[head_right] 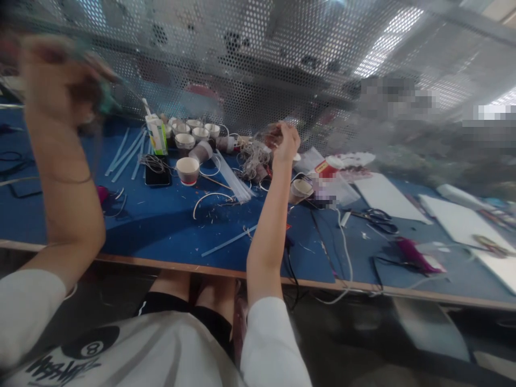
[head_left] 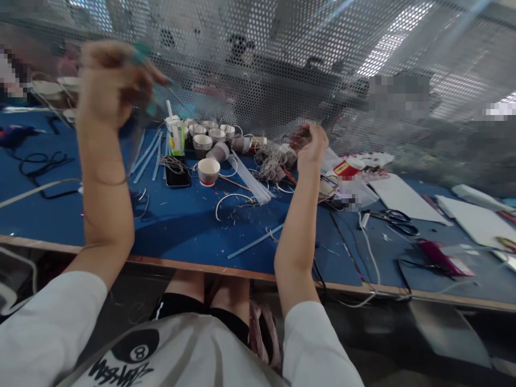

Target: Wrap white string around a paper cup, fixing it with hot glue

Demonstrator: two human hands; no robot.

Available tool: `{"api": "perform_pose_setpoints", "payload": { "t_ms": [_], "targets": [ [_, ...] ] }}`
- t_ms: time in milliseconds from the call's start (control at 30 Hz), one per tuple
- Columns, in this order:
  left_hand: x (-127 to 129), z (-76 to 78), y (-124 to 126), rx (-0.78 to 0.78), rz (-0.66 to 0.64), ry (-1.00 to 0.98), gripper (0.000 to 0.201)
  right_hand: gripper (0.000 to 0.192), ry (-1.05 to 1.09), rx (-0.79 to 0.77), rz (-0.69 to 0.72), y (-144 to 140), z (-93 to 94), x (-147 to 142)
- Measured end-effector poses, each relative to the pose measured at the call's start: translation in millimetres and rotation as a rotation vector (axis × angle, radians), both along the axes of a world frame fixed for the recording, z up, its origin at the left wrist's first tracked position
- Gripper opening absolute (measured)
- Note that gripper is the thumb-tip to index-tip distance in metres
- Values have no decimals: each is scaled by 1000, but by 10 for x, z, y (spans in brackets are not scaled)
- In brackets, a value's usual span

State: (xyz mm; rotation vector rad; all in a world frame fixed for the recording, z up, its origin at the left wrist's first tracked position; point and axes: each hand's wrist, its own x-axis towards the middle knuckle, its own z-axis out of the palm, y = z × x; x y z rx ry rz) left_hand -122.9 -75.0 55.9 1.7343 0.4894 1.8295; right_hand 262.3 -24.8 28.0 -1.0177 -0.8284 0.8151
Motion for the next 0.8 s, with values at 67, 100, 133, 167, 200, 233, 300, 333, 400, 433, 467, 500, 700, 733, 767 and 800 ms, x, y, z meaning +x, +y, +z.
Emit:
{"api": "perform_pose_setpoints", "payload": {
  "t_ms": [67,100,133,167,200,233,300,333,400,433,467,500,700,733,767,800],
  "targets": [
    [334,-9,-30,-29,14,453,31,21,-69,129,125,-69,76,-99],
    [479,-24,-24,-17,34,603,39,17,-104,189,172,-108,113,-145],
    [608,-45,-8,26,93,680,45,15,-142,242,214,-148,148,-190],
    [723,-71,11,88,153,711,48,16,-186,284,246,-189,179,-231],
    [825,-101,31,124,152,741,45,16,-236,322,276,-229,205,-269],
    [914,-133,47,145,142,762,41,17,-279,366,304,-267,226,-305],
    [1061,-198,62,175,162,759,33,18,-330,469,373,-334,249,-370],
    [1121,-229,62,166,143,743,31,19,-337,513,423,-363,253,-401],
    [1221,-285,56,128,77,689,32,23,-342,550,506,-417,252,-463],
    [1260,-310,55,108,40,663,32,25,-348,530,527,-442,251,-494],
    [1293,-332,58,92,17,638,32,27,-350,489,535,-467,252,-524],
    [1319,-352,64,77,9,619,32,30,-342,445,530,-491,256,-551],
    [1320,-394,146,-1,14,451,38,19,-199,265,456,-595,334,-500],
    [1308,-387,157,-22,0,406,42,12,-197,261,430,-589,349,-449],
    [1298,-377,165,-41,-16,360,46,8,-195,254,403,-573,361,-392],
    [1293,-368,169,-54,-34,313,51,8,-191,237,382,-546,370,-333]
  ]
}}
